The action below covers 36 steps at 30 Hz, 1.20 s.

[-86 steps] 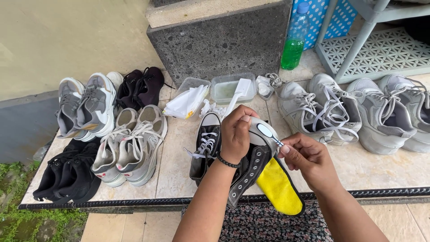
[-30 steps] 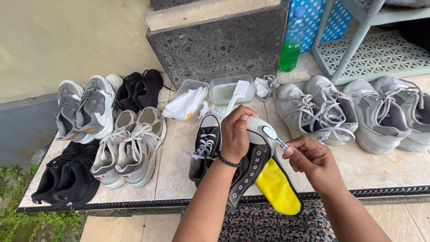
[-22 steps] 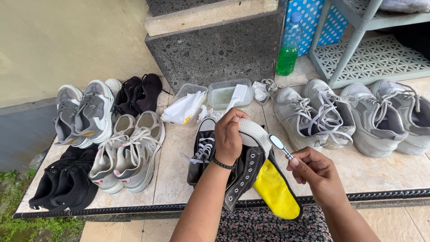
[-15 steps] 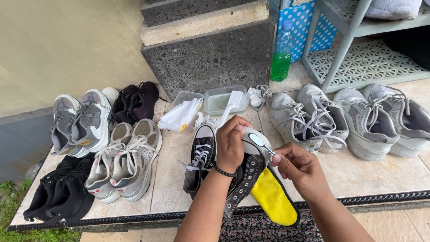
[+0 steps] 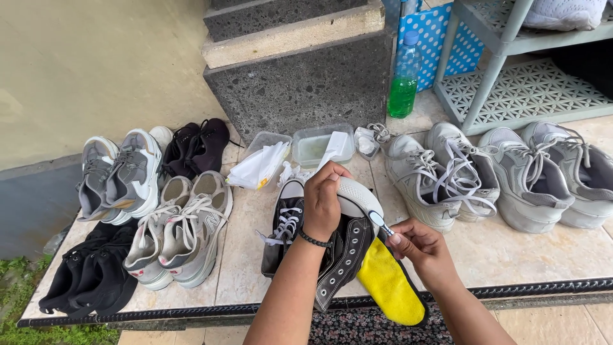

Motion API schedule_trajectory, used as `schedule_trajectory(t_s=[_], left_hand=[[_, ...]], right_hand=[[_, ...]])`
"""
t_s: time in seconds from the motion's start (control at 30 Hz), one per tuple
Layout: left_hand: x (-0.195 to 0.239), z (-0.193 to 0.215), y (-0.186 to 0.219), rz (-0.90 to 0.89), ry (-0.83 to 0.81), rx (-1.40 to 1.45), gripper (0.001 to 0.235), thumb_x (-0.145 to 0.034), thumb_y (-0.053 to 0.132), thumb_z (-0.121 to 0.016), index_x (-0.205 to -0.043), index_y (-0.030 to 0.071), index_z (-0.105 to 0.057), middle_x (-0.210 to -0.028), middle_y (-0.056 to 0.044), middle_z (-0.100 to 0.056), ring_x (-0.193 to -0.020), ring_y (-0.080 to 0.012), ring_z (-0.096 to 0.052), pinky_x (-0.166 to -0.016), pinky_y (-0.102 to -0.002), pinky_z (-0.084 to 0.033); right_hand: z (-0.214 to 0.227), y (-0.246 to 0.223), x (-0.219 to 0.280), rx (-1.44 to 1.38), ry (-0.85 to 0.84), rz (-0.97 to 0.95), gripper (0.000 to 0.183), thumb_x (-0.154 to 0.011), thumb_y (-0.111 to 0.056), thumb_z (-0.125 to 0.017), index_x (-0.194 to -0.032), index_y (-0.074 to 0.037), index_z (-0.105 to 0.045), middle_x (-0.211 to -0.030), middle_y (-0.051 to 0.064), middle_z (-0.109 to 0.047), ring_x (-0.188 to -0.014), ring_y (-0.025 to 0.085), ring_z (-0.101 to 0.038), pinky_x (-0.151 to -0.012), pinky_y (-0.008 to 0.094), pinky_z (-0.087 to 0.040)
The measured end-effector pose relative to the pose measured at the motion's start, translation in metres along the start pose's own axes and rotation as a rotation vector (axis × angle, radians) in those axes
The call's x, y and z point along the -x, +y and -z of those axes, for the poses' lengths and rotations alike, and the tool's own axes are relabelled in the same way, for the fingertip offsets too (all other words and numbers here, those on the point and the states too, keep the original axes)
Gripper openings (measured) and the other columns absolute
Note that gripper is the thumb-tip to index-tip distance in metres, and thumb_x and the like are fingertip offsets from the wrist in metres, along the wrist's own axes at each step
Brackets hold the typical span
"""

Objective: Cleaning the white rubber edges of sneakers using a toothbrush and cleaning solution

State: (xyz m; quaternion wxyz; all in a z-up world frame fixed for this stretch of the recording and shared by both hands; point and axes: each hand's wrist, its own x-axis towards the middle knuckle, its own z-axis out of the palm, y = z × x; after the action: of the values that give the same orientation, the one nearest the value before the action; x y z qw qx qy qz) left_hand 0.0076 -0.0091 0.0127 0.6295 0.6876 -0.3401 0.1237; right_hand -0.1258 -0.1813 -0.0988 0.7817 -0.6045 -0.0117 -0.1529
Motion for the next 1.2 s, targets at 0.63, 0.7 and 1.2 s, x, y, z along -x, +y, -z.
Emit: schedule_trajectory(t_s=[0.63,0.7,1.2], left_hand=[[0.004,0.024,-0.005,0.090,0.113,-0.030,0.039,-0.090,0.029,-0.031,-0.080,0.007,-0.062,-0.075,-0.005,-0.063,-0.068,-0.0172,-0.051,-0.063,-0.033,-0.037],[0.004,0.019,-0.002,0.072,0.080,-0.004,0.040,-0.092,0.030,-0.031,-0.080,0.008,-0.061,-0.070,-0.003,-0.058,-0.062,-0.0141,-0.046,-0.058,-0.032,-0.033],[0.005,0.006,0.007,-0.019,0.011,-0.004,0.036,-0.094,0.028,-0.032,-0.081,0.007,-0.059,-0.067,-0.002,-0.051,-0.061,-0.0142,-0.043,-0.058,-0.033,-0.032]], right_hand=[[0.005,-0.010,0.013,-0.022,0.025,-0.053,0.012,-0.095,-0.007,-0.066,-0.095,0.002,-0.074,-0.075,0.011,-0.072,-0.062,0.017,-0.059,-0.057,0.030,-0.050],[-0.011,-0.037,0.008,-0.020,-0.061,0.037,0.012,-0.099,-0.008,-0.062,-0.102,0.002,-0.069,-0.083,0.014,-0.073,-0.067,0.020,-0.068,-0.067,0.033,-0.058],[-0.033,-0.041,0.007,0.168,0.049,0.025,0.010,-0.095,-0.011,-0.070,-0.101,-0.003,-0.073,-0.072,0.002,-0.065,-0.066,0.009,-0.054,-0.060,0.024,-0.048]])
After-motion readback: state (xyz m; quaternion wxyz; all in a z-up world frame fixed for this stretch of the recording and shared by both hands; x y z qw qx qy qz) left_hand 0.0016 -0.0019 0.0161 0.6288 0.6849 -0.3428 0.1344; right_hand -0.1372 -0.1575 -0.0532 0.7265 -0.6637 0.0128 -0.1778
